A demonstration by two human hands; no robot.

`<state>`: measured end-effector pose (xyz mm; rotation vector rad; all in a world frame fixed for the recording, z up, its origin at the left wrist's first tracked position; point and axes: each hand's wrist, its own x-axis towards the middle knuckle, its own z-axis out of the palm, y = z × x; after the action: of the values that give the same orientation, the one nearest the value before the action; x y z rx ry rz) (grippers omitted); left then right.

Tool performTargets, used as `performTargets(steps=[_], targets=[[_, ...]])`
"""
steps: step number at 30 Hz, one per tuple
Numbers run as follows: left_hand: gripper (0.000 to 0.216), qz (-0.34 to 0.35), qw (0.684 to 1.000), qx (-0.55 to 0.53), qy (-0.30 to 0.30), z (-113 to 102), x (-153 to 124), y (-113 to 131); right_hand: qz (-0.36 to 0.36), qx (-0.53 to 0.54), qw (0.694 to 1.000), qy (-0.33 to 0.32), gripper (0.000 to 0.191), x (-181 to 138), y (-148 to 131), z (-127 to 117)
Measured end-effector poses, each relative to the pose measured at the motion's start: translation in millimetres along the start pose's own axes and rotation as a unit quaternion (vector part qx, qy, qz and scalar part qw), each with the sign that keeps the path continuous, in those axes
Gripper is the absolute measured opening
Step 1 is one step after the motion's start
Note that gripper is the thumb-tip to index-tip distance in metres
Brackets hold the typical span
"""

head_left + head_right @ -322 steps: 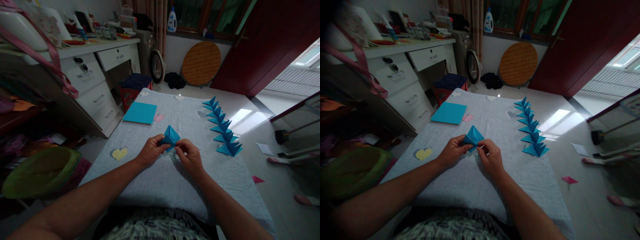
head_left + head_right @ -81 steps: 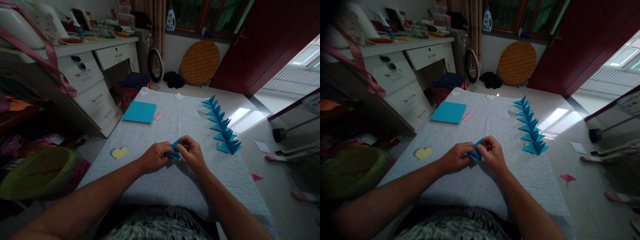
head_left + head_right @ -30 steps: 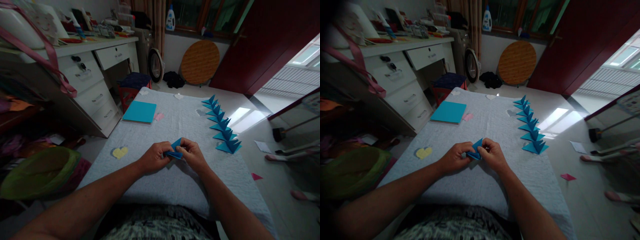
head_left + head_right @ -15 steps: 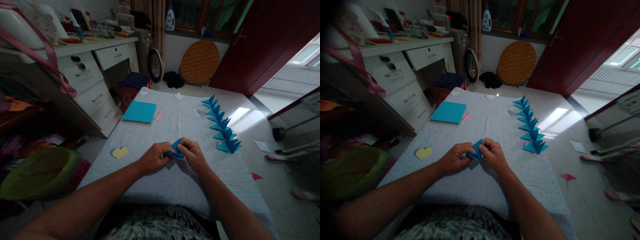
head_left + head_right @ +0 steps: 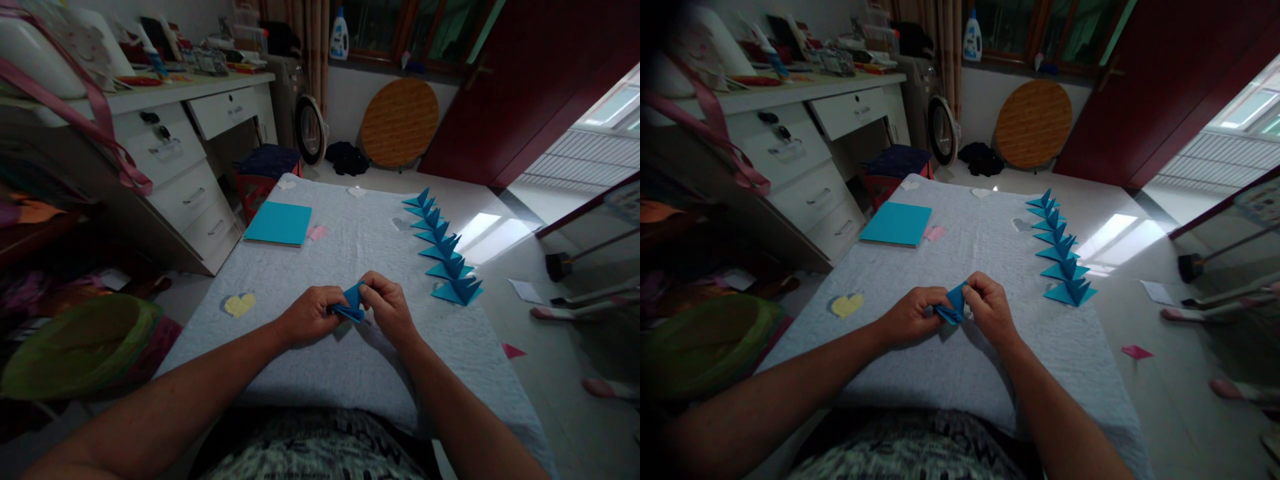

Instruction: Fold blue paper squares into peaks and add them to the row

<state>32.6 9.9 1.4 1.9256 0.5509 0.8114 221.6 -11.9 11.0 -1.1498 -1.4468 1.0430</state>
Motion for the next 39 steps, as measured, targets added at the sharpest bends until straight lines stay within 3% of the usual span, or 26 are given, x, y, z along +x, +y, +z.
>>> performTargets(steps=[17,26,30,34,39], targets=[[0.012,-0.024,1.0,-0.003,-0.009,1,0,0,-0.049,-0.061,0.995,0.057,0.023,0,-2,0],[0.012,-0.024,1.0,-0.003,-0.003,0,-1,-3,-0.046,0.017,0.993,0.105,0.022,2,-1,-4],[0.005,-0.013,0.998,-0.022,0.061,0,-2,-1,-0.029,0.074,0.994,0.079,0.022,2,4,-5],[0.006,0.003,0.992,-0.019,0.128,-1,-2,2,-0.018,0.098,0.995,0.032,0.008,-3,4,-1],[0.012,0.026,0.984,0.013,0.177,-5,-2,4,-0.137,-0.014,0.99,0.018,0.015,-10,-3,5]])
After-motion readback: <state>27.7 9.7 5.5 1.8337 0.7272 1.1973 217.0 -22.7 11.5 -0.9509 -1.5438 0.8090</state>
